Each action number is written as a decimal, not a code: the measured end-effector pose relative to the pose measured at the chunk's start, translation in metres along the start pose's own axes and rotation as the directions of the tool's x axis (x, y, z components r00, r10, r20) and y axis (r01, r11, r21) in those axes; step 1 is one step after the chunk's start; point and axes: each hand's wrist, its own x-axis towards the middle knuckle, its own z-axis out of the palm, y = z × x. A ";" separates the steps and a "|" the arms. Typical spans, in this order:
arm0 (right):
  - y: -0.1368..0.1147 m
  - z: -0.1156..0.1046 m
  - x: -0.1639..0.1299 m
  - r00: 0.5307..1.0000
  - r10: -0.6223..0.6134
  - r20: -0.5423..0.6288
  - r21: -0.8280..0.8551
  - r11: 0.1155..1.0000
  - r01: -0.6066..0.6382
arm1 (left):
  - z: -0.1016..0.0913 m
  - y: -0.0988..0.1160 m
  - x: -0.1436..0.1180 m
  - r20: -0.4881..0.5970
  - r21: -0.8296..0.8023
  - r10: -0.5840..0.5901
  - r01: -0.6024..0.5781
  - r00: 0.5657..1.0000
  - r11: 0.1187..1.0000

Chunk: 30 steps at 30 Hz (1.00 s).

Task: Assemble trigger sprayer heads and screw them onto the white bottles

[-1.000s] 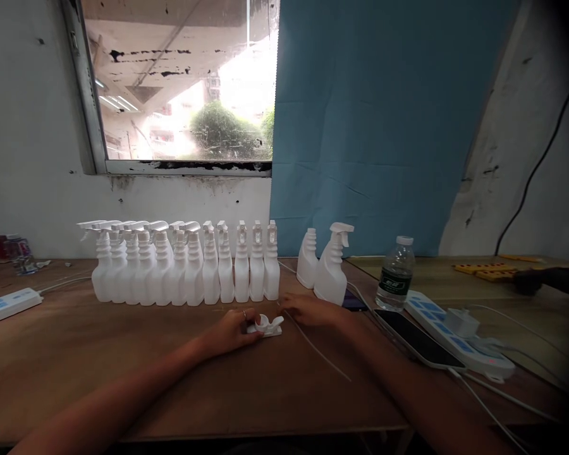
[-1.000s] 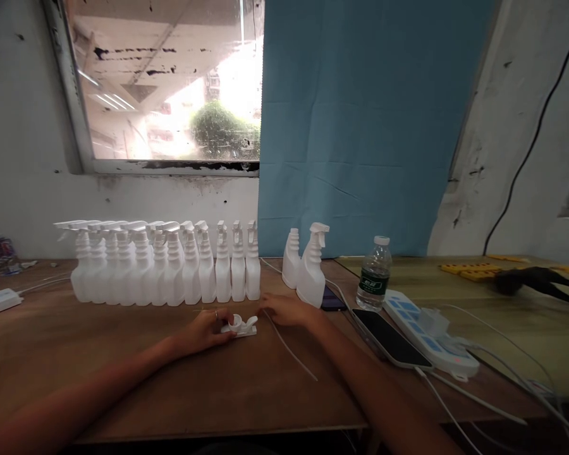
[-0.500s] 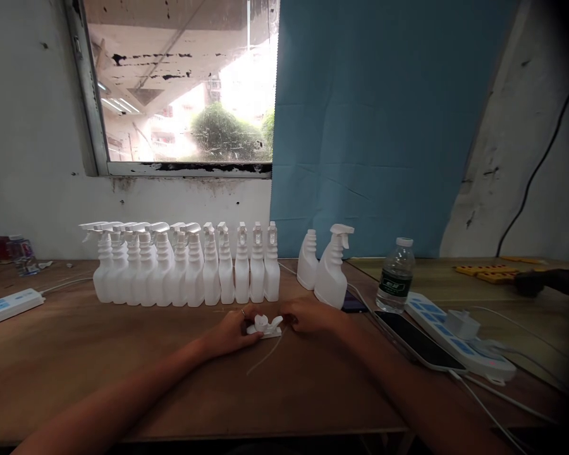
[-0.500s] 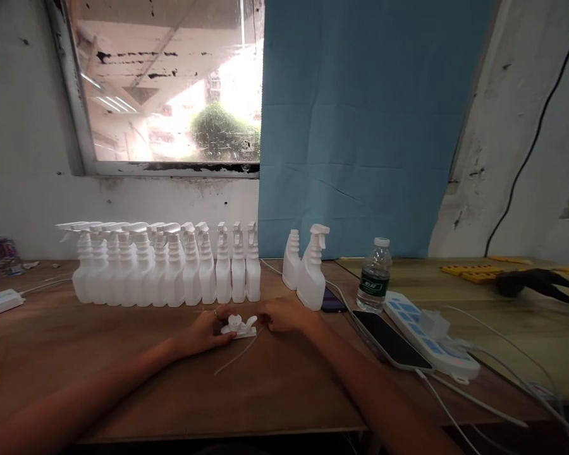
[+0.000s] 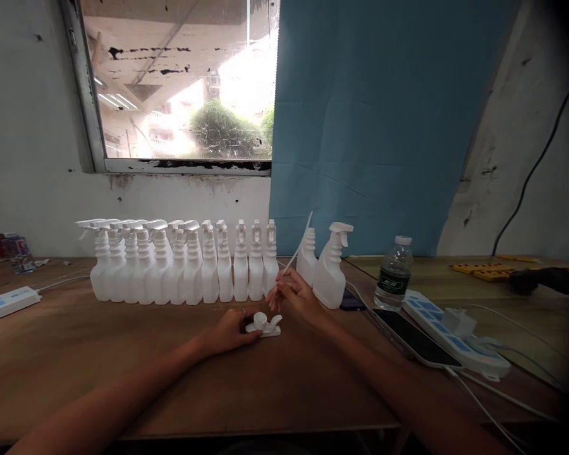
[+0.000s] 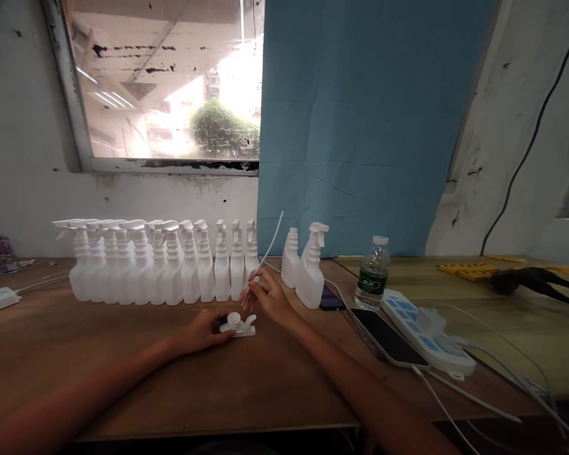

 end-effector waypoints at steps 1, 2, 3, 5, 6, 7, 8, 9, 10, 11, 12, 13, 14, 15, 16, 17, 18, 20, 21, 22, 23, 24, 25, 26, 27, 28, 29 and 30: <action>0.000 0.006 0.000 1.000 0.019 0.016 0.034 0.999 -0.019 | 0.000 0.000 0.000 0.003 0.008 0.008 -0.008 1.000 1.000; 0.001 0.011 -0.001 0.999 0.034 0.032 0.048 0.998 -0.035 | -0.001 -0.001 0.000 0.005 0.021 0.012 -0.012 1.000 1.000; 0.002 0.014 -0.001 0.998 0.047 0.047 0.047 0.998 -0.049 | -0.001 -0.001 0.000 0.007 0.037 0.008 -0.009 1.000 0.999; 0.003 0.018 -0.003 0.995 0.060 0.079 0.019 0.998 -0.061 | -0.002 0.000 -0.001 0.004 0.062 -0.013 0.013 1.000 0.998; 0.004 0.019 -0.003 0.994 0.064 0.093 -0.001 0.998 -0.065 | -0.002 0.000 -0.001 0.003 0.072 -0.025 0.025 1.000 0.997; 0.005 0.019 -0.004 0.992 0.071 0.107 -0.020 0.997 -0.069 | -0.002 0.001 -0.001 0.003 0.079 -0.033 0.033 0.999 0.996; 0.005 0.019 -0.004 0.990 0.075 0.115 -0.033 0.997 -0.072 | -0.002 0.002 -0.001 0.003 0.081 -0.035 0.035 0.999 0.996; 0.006 0.019 -0.005 0.990 0.081 0.118 -0.043 0.996 -0.076 | -0.002 0.003 -0.001 0.006 0.077 -0.034 0.033 0.999 0.996; 0.006 0.019 -0.005 0.989 0.090 0.120 -0.051 0.995 -0.085 | -0.002 0.003 -0.002 0.008 0.073 -0.032 0.032 0.999 0.997; 0.006 0.018 -0.005 0.988 0.099 0.119 -0.057 0.994 -0.093 | -0.002 0.004 -0.002 0.011 0.069 -0.031 0.030 0.999 0.997; 0.006 0.018 -0.005 0.987 0.106 0.120 -0.063 0.993 -0.099 | -0.003 0.004 -0.002 0.013 0.067 -0.028 0.027 1.000 0.997; 0.006 0.018 -0.005 0.986 0.111 0.122 -0.068 0.992 -0.103 | -0.003 0.004 -0.002 0.014 0.066 -0.023 0.022 1.000 0.998; 0.007 0.018 -0.005 0.985 0.115 0.127 -0.070 0.992 -0.107 | -0.003 0.004 -0.002 0.013 0.066 -0.018 0.017 1.000 0.998; 0.007 0.018 -0.005 0.985 0.114 0.130 -0.070 0.992 -0.106 | -0.003 0.004 -0.002 0.011 0.069 -0.013 0.012 1.000 0.998; 0.007 0.018 -0.005 0.985 0.111 0.131 -0.070 0.992 -0.102 | -0.003 0.004 -0.002 0.010 0.071 -0.008 0.007 1.000 0.997; 0.008 0.018 -0.005 0.986 0.105 0.132 -0.071 0.993 -0.096 | -0.003 0.004 -0.002 0.009 0.073 -0.006 0.005 1.000 0.997; 0.008 0.018 -0.005 0.986 0.100 0.134 -0.077 0.993 -0.091 | -0.003 0.004 -0.002 0.009 0.076 -0.006 0.005 1.000 0.997; 0.009 0.017 -0.005 0.986 0.094 0.136 -0.093 0.992 -0.082 | -0.003 0.004 -0.002 0.013 0.081 -0.012 0.011 1.000 0.997; 0.009 0.016 -0.005 0.986 0.094 0.138 -0.105 0.991 -0.080 | -0.003 0.004 -0.002 0.015 0.080 -0.015 0.013 1.000 0.997; 0.009 0.016 -0.005 0.986 0.098 0.138 -0.127 0.989 -0.081 | -0.003 0.004 -0.002 0.017 0.078 -0.015 0.014 1.000 0.997; 0.009 0.015 -0.005 0.986 0.104 0.132 -0.162 0.983 -0.082 | -0.003 0.004 -0.002 0.019 0.075 -0.014 0.013 1.000 0.997; 0.008 0.015 -0.005 0.986 0.105 0.127 -0.215 0.974 -0.076 | -0.003 0.004 -0.002 0.020 0.070 -0.012 0.011 1.000 0.998; 0.008 0.014 -0.004 0.987 0.101 0.127 -0.280 0.958 -0.062 | -0.003 0.003 -0.002 0.020 0.068 -0.010 0.009 1.000 0.998; 0.007 0.014 -0.004 0.987 0.094 0.130 -0.346 0.937 -0.044 | -0.003 0.003 -0.002 0.022 0.070 -0.009 0.007 1.000 0.998; 0.006 0.014 -0.003 0.987 0.089 0.136 -0.401 0.916 -0.027 | -0.003 0.003 -0.002 0.025 0.075 -0.010 0.008 1.000 0.997; 0.006 0.014 -0.003 0.986 0.086 0.142 -0.440 0.898 -0.015 | -0.004 0.002 -0.002 0.027 0.084 -0.015 0.013 1.000 0.996; 0.005 0.014 -0.002 0.985 0.089 0.148 -0.461 0.887 -0.011 | -0.004 0.003 -0.002 0.027 0.092 -0.020 0.017 0.999 0.996; 0.005 0.015 -0.002 0.984 0.098 0.151 -0.470 0.883 -0.015 | -0.004 0.003 -0.002 0.027 0.097 -0.022 0.020 0.999 0.995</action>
